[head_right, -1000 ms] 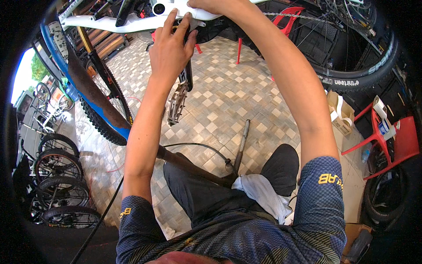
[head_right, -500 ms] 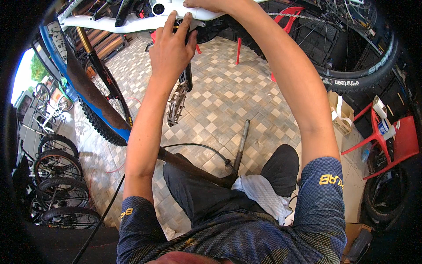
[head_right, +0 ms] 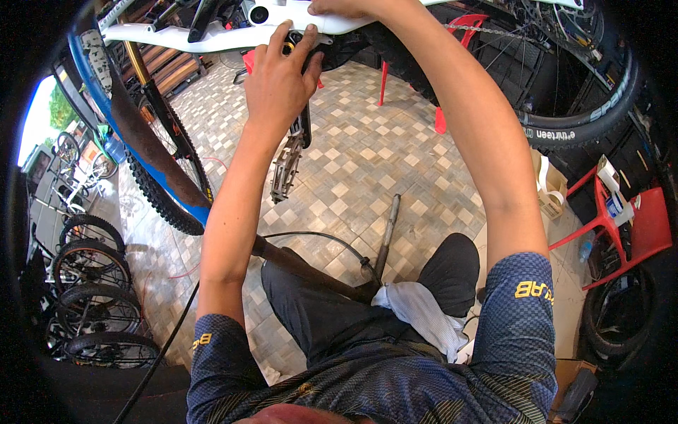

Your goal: The person applies white tape to the bicycle crankset area, smoothing it with fingers and using scissors to trim the edges. The person repeatedly cuts and applies small pieces of tape around the crank arm and bottom bracket.

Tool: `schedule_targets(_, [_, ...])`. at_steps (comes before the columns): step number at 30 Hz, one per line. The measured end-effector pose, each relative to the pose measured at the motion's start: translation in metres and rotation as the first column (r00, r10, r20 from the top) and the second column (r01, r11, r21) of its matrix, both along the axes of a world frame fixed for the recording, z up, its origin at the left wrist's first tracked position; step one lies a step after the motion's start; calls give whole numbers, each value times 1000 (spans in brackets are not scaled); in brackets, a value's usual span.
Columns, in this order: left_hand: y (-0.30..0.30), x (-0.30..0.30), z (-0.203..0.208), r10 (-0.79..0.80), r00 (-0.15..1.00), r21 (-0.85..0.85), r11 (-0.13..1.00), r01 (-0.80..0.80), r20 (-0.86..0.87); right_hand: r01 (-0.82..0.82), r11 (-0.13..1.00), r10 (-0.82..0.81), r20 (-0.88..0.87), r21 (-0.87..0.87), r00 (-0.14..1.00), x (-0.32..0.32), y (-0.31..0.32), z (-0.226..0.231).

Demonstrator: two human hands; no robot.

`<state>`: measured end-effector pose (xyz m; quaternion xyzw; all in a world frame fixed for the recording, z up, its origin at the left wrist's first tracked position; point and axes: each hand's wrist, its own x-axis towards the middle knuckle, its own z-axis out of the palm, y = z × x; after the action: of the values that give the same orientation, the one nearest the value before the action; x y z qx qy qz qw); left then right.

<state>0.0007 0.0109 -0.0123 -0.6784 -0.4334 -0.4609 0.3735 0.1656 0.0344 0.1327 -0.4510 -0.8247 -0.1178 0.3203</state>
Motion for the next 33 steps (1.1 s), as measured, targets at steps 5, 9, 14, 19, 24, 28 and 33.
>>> schedule_targets(5, [0,-1,-1,14,999,11,1000,-14,-34,-48,999,48,11,-11,999,4,6,2])
schedule_targets(9, [-5,3,0,16,998,-2,1000,-16,-61,-47,998,46,-3,-35,999,9,6,4])
schedule_targets(14, [-6,0,0,20,997,-12,1000,-21,-77,-41,998,41,-5,-51,999,7,2,5])
schedule_targets(19, [-6,1,-4,27,995,-1,1000,-28,-101,-42,999,43,10,-27,999,8,2,3])
schedule_targets(24, [-6,1,-4,40,991,33,999,-36,-127,-32,998,32,-3,-45,999,9,2,5])
schedule_targets(28, [-2,0,-6,22,994,-4,1000,-22,-109,-29,999,29,7,-32,1000,10,3,6])
schedule_targets(33, [-4,3,-5,18,994,-11,1000,-19,-109,-32,998,32,-2,-53,999,12,3,6])
